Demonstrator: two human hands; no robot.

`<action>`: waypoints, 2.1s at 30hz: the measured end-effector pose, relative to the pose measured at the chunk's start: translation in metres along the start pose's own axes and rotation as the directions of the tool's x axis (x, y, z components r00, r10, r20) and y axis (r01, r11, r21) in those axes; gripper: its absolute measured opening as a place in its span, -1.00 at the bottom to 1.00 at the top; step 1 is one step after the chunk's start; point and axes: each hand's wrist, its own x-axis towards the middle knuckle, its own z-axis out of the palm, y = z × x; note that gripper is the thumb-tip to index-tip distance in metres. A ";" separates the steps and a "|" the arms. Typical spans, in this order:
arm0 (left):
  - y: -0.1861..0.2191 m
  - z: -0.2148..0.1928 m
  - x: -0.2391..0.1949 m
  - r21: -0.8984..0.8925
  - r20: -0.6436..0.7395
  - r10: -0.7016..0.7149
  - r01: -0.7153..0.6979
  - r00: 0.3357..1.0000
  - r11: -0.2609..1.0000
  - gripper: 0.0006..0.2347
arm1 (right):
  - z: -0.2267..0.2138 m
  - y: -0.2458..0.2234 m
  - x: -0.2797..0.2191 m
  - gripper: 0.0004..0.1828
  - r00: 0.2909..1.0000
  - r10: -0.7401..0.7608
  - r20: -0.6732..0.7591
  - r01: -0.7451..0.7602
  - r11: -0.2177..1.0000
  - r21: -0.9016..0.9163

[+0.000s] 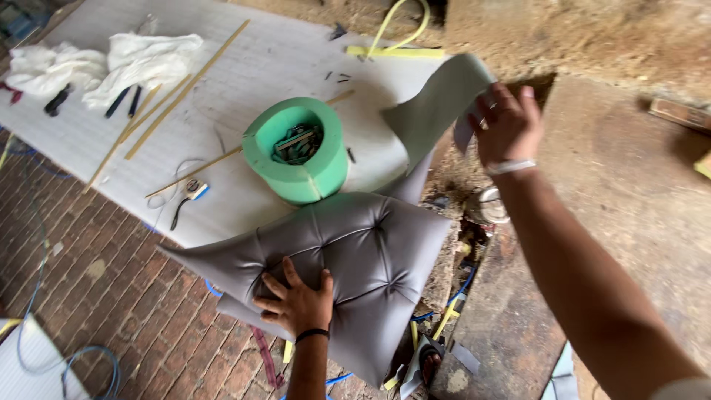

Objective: The person places a piece of foam on a sheet of gray fabric, trims the fabric around the foam with scissors, and staples the fabric to a wooden board using a pneumatic staple gun. The person repeatedly folds, staples, and trims the fabric edges to secure the foam to the board.

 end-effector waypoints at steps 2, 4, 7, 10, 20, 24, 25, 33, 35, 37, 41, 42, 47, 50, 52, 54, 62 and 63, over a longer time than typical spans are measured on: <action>-0.002 -0.001 0.002 -0.017 -0.041 0.010 -0.011 0.999 1.000 -0.14 | -0.020 -0.066 -0.051 0.16 0.990 -0.120 0.067 0.124 0.991 -0.049; -0.001 -0.004 0.001 -0.041 -0.073 0.015 -0.018 0.997 0.999 -0.14 | -0.054 -0.137 -0.112 0.05 0.973 -0.221 0.062 0.221 0.975 0.010; 0.003 -0.013 -0.005 -0.116 -0.054 -0.026 0.019 0.998 0.993 -0.23 | -0.110 -0.209 -0.217 -0.04 0.966 -0.196 -0.166 0.257 0.763 0.593; 0.046 -0.009 -0.043 -0.421 -0.662 0.198 -0.577 0.723 0.700 -0.60 | -0.169 -0.239 -0.322 -0.11 0.926 -0.230 -0.299 0.300 0.930 0.214; 0.273 0.091 -0.385 -0.688 -0.150 0.989 -0.718 -0.001 -0.105 -0.67 | -0.364 -0.153 -0.508 -0.44 0.673 -0.065 -0.737 -0.305 0.883 -0.357; 0.301 0.119 -0.455 -0.494 0.346 0.938 -0.857 -0.040 0.146 -0.42 | -0.385 -0.165 -0.546 -0.28 0.775 -0.038 -0.631 -0.281 0.874 -0.398; 0.305 0.125 -0.467 -0.410 0.420 0.907 -0.897 -0.024 0.166 -0.37 | -0.387 -0.168 -0.550 -0.19 0.781 0.017 -0.624 -0.273 0.908 -0.318; 0.289 0.147 -0.507 -0.073 0.585 0.788 -0.956 0.190 0.284 -0.24 | -0.459 -0.257 -0.518 -0.32 0.644 0.063 -0.763 0.241 0.929 0.281; 0.281 0.135 -0.520 -0.046 0.598 0.769 -0.948 0.227 0.316 -0.23 | -0.483 -0.287 -0.514 -0.47 0.688 0.070 -0.723 0.150 0.960 0.237; 0.273 0.125 -0.532 -0.018 0.623 0.731 -0.929 0.278 0.369 -0.22 | -0.503 -0.300 -0.510 -0.62 0.700 0.157 -0.697 -0.110 0.988 0.112; 0.262 0.110 -0.561 0.011 0.640 0.670 -0.875 0.378 0.483 -0.19 | -0.507 -0.267 -0.500 -0.54 0.445 0.444 -0.778 -0.798 0.591 -0.119; 0.262 0.107 -0.567 0.008 0.628 0.669 -0.863 0.398 0.505 -0.18 | -0.501 -0.257 -0.498 -0.46 0.548 0.406 -0.731 -0.801 0.507 -0.319; 0.257 0.118 -0.591 -0.060 0.641 0.686 -0.868 0.344 0.492 -0.22 | -0.486 -0.235 -0.438 -0.27 0.784 0.115 -0.610 -0.375 0.871 -0.318; 0.242 0.136 -0.595 -0.239 0.653 0.724 -0.846 0.223 0.477 -0.29 | -0.495 -0.237 -0.392 -0.44 0.814 -0.027 -0.580 -0.203 0.923 -0.328; 0.247 0.147 -0.582 -0.310 0.580 0.802 -0.872 0.143 0.379 -0.34 | -0.505 -0.245 -0.370 -0.54 0.797 -0.099 -0.596 -0.201 0.887 -0.416; 0.273 0.157 -0.557 -0.285 0.439 0.896 -0.935 0.071 0.213 -0.37 | -0.513 -0.257 -0.344 -0.58 0.744 -0.137 -0.654 -0.254 0.848 -0.466; 0.351 0.137 -0.508 -0.130 0.794 0.592 -0.914 0.136 0.385 0.28 | -0.522 -0.274 -0.164 -0.30 0.763 0.086 -0.640 -0.568 0.562 -0.601; 0.353 0.136 -0.508 -0.134 0.811 0.572 -0.913 0.122 0.384 0.30 | -0.528 -0.272 -0.138 -0.26 0.739 0.102 -0.666 -0.572 0.616 -0.541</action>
